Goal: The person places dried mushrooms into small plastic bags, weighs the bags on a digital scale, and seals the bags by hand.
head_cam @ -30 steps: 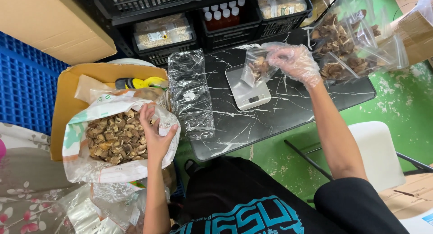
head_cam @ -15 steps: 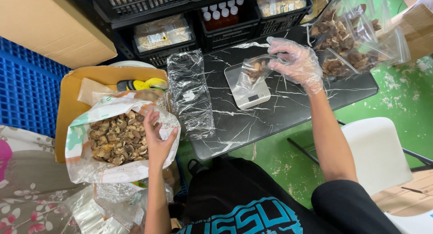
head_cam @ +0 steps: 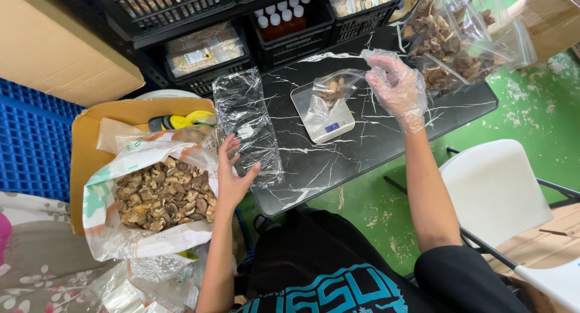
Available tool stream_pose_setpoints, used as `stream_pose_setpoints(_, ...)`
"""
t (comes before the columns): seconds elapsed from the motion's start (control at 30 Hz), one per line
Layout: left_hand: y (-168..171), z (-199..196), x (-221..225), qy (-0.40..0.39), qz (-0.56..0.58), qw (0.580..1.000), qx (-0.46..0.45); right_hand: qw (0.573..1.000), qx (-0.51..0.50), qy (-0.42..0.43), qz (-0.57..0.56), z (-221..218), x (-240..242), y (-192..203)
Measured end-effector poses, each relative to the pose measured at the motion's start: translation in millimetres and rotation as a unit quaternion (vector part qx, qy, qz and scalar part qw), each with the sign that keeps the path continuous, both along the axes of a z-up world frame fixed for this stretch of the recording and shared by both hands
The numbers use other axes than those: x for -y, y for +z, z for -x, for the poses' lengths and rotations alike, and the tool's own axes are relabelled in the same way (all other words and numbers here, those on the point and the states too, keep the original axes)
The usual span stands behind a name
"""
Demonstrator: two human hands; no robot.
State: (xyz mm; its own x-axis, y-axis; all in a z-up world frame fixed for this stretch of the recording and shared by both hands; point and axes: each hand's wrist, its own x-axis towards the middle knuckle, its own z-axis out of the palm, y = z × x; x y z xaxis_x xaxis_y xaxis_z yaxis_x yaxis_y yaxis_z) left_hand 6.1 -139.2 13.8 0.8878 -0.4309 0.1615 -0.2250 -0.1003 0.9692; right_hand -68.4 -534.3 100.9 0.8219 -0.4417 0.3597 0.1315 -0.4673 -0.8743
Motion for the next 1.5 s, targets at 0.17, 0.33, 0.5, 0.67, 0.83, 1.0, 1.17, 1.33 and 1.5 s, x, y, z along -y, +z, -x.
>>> stream_pose_setpoints(0.17, -2.8, -1.0, 4.0, -0.009, -0.004, 1.000, -0.001, 1.000, -0.002, -0.016, 0.010, 5.3, -1.1, 6.4)
stream_pose_setpoints(0.33, -2.7, -0.5, 1.8, -0.008, -0.007, 1.000, -0.006, 0.997, -0.014, -0.035, 0.067, 7.0, -4.9, 12.0)
stream_pose_setpoints(0.5, -6.2, -0.2, -7.3, 0.014, -0.013, 1.000, 0.002, 0.983, -0.011, -0.021, 0.184, -5.8, -37.3, 50.6)
stream_pose_setpoints(0.67, -11.0, -3.7, -50.4, 0.093, -0.008, 0.996, 0.017, 0.962, 0.096, 0.069, 0.246, -50.0, -105.2, 83.8)
stream_pose_setpoints(0.83, -5.3, 14.9, -119.3, 0.206, -0.032, 0.976, 0.066, 0.922, 0.198, 0.258, 0.210, -98.9, -211.4, 92.2)
stream_pose_setpoints(1.0, 2.1, 50.1, -172.3, 0.332, 0.008, 0.943, 0.019, 0.870, -0.073, 0.458, 0.166, -125.2, -323.2, 40.3)
stream_pose_setpoints(1.17, 7.2, 70.4, -187.7, 0.371, 0.010, 0.928, 0.024, 0.786, -0.076, 0.505, 0.347, -183.2, -396.4, -193.4)
stream_pose_setpoints(1.33, 19.1, 78.8, -188.3, 0.380, 0.004, 0.925, 0.021, 0.682, -0.178, 0.445, 0.552, -180.0, -429.1, -230.7)
stream_pose_setpoints(1.5, 16.0, 76.3, -187.8, 0.361, 0.008, 0.932, 0.008, 0.740, 0.049, 0.458, 0.491, -201.1, -403.7, -308.6)
